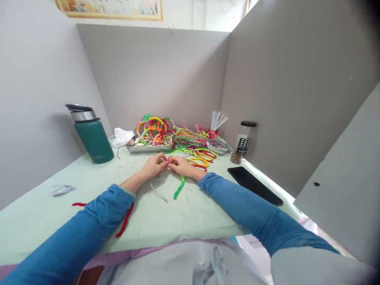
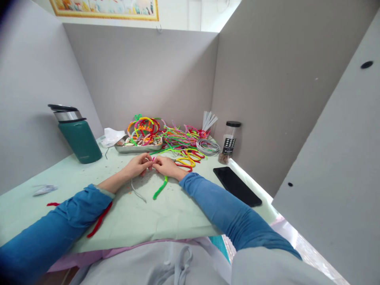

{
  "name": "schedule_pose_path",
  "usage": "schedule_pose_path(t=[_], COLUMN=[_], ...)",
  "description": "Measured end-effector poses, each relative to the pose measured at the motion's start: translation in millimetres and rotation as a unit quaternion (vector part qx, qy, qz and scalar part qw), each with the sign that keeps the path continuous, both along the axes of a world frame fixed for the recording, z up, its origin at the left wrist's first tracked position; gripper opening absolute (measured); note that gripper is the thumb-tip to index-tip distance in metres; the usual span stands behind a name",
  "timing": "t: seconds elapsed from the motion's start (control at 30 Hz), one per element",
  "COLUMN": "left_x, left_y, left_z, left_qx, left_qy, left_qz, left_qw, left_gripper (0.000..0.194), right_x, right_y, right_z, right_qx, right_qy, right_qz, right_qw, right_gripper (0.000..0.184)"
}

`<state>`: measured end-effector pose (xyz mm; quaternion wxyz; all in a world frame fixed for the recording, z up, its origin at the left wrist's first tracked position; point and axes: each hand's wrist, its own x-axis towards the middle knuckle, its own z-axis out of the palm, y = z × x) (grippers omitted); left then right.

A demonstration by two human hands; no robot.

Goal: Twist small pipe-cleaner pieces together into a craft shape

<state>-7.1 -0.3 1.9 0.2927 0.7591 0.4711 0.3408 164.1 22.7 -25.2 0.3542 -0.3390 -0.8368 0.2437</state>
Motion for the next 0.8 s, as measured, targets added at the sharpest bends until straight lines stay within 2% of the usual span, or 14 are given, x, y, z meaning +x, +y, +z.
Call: schedule_pose_path(t=[0.57,0.8], left_x=[0.2,-2.6], left_y=[-3.2,1.8], left_z=[3.5,-1.1], left_qx=[0.024,0.022], left_qy=[0.068,0.076], left_qz=[0.008,0.002], left_qw=[0.997,0.997], left_gripper=[0.017,0.017], right_x=[-0.4,-0.5], right_y=[-1.2,0.0], right_z=[0.2,0.0], right_qx=[0.007,0.016], right_qy=[-0.003,-0.005], right_qz=[-0.007,-0.007], right_qw=[1.000,1.000], right_gripper=[0.009,0.008])
